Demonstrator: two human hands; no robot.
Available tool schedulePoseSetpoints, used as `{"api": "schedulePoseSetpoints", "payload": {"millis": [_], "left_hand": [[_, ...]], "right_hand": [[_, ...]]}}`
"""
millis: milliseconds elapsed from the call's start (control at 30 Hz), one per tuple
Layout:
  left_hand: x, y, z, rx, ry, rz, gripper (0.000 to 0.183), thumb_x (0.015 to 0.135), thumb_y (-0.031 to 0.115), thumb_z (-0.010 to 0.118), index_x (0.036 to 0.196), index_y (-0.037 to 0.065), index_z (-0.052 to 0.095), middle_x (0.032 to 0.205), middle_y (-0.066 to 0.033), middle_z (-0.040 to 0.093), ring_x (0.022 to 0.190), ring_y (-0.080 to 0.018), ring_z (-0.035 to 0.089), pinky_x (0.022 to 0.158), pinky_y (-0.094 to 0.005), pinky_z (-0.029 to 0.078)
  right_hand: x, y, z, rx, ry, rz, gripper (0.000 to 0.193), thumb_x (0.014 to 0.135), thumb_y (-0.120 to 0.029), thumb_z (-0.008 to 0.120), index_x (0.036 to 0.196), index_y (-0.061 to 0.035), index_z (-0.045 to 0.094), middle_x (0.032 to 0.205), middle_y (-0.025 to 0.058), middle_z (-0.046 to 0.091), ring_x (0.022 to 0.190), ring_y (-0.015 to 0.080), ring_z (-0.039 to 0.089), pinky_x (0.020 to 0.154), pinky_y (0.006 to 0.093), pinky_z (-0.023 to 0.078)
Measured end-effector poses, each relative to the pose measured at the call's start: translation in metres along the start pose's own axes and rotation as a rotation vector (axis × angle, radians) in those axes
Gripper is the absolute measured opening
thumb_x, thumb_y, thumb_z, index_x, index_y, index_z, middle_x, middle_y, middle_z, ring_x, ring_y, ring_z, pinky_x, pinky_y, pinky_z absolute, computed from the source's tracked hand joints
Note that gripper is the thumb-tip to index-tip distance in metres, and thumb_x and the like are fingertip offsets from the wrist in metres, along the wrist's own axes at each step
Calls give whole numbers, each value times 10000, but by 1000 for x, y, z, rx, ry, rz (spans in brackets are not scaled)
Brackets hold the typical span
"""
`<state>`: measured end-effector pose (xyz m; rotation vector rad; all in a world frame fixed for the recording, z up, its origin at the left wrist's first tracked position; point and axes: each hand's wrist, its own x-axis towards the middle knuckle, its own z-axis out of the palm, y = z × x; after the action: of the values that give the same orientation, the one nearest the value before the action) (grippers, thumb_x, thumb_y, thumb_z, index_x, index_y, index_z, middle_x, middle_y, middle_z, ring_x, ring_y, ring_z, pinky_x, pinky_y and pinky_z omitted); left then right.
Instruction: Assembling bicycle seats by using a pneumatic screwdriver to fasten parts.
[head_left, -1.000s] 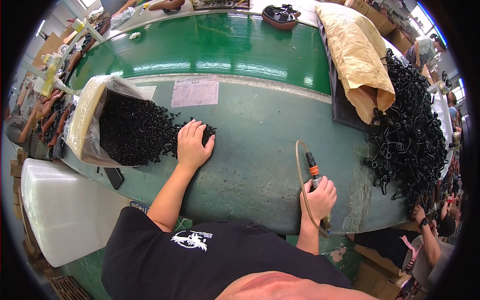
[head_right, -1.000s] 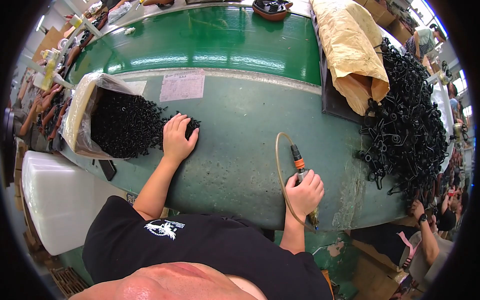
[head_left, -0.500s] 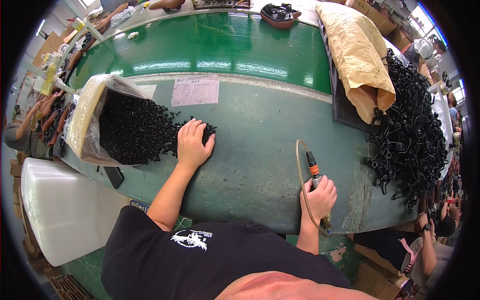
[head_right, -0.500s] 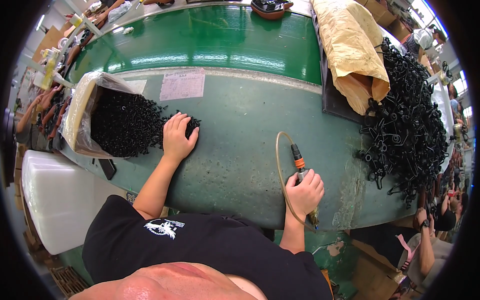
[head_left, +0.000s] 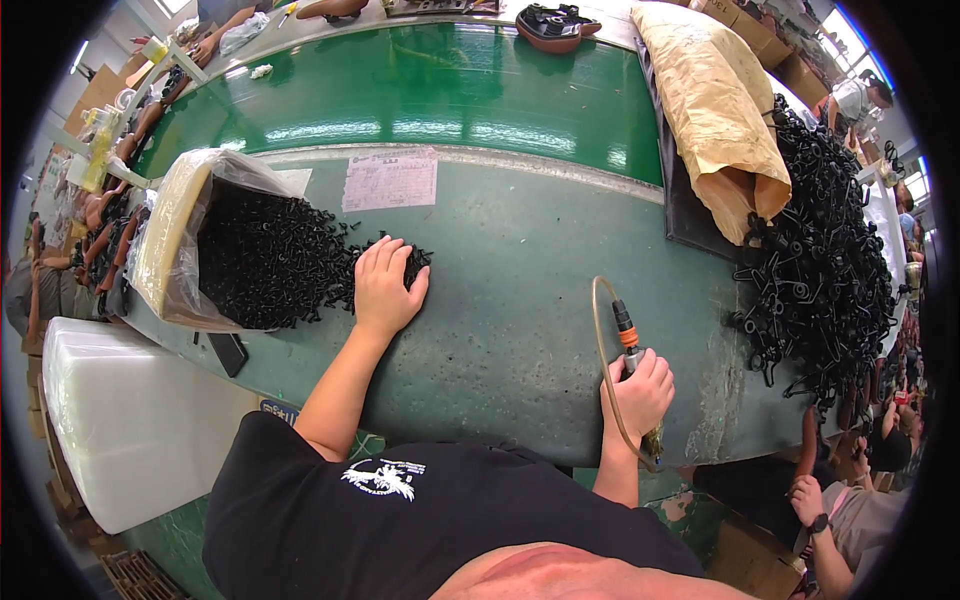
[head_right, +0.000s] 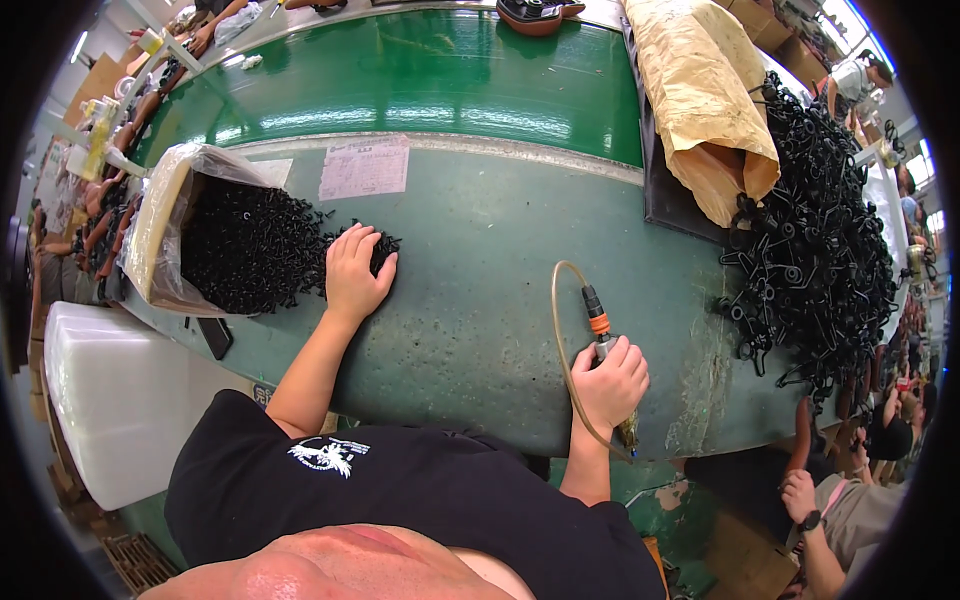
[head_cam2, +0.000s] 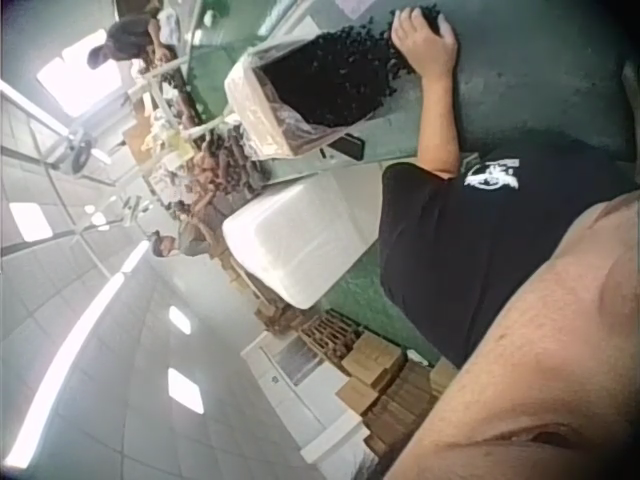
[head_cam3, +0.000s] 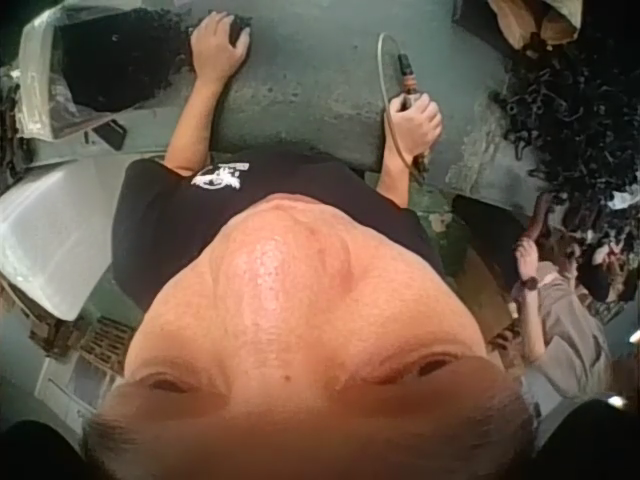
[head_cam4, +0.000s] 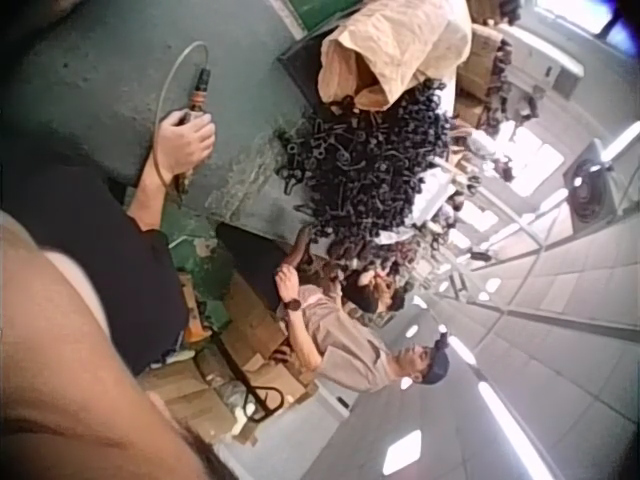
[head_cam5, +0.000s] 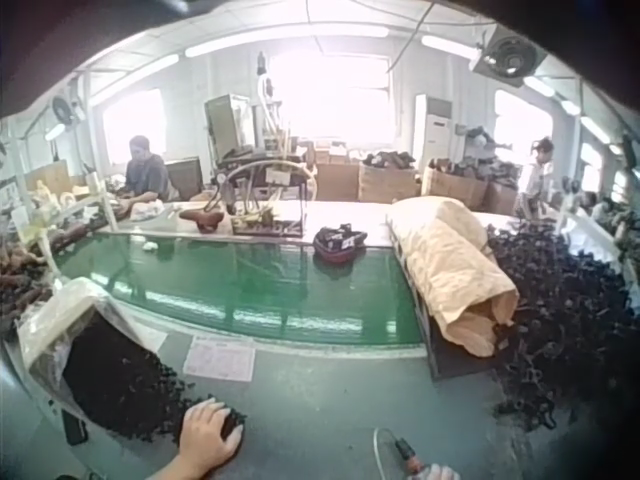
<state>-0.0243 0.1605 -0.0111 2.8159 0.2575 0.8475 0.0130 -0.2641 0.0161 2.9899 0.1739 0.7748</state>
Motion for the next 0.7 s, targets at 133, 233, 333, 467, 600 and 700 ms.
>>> {"api": "schedulePoseSetpoints", "payload": {"millis": [133,233,333,467,600,700], "left_hand": [[0,-1,0,2,-7,-8,423,906,294,831,1226,34,736,1347,-131,715,1389,-344,610,1203,-515,433],[0,0,0,7,-7,-7,422,908,296,828,1226,34,736,1349,-129,715,1392,-341,609,1205,-515,432],[0,0,0,5,-12,-8,422,910,296,827,1227,34,736,1351,-130,715,1394,-340,608,1204,-515,432],[0,0,1,6,-7,-3,421,910,297,828,1227,34,736,1351,-132,715,1394,-343,608,1204,-515,433],[1,0,-2,8,-7,-4,425,911,304,826,1227,34,734,1348,-139,715,1388,-352,612,1199,-519,438],[0,0,-5,18,-9,-8,428,912,310,823,1227,34,734,1345,-145,716,1383,-360,617,1196,-523,441]], "right_hand": [[1,0,0,3,-1,-4,437,875,-303,798,1203,-41,680,1090,110,661,1025,328,679,903,473,567],[0,0,0,3,12,-4,440,874,-303,797,1206,-39,678,1091,111,661,1026,329,679,903,475,567],[0,0,0,4,-8,3,439,873,-298,797,1208,-40,678,1100,111,665,1039,329,681,910,476,568],[-1,0,1,6,3,1,443,869,-297,800,1209,-40,679,1106,113,667,1047,329,683,917,475,570],[0,-1,1,11,2,-1,451,868,-301,801,1214,-39,678,1106,116,667,1048,333,682,919,478,570],[1,-1,3,16,-13,-1,452,873,-308,794,1216,-39,675,1110,118,669,1051,341,683,915,484,568]]}}
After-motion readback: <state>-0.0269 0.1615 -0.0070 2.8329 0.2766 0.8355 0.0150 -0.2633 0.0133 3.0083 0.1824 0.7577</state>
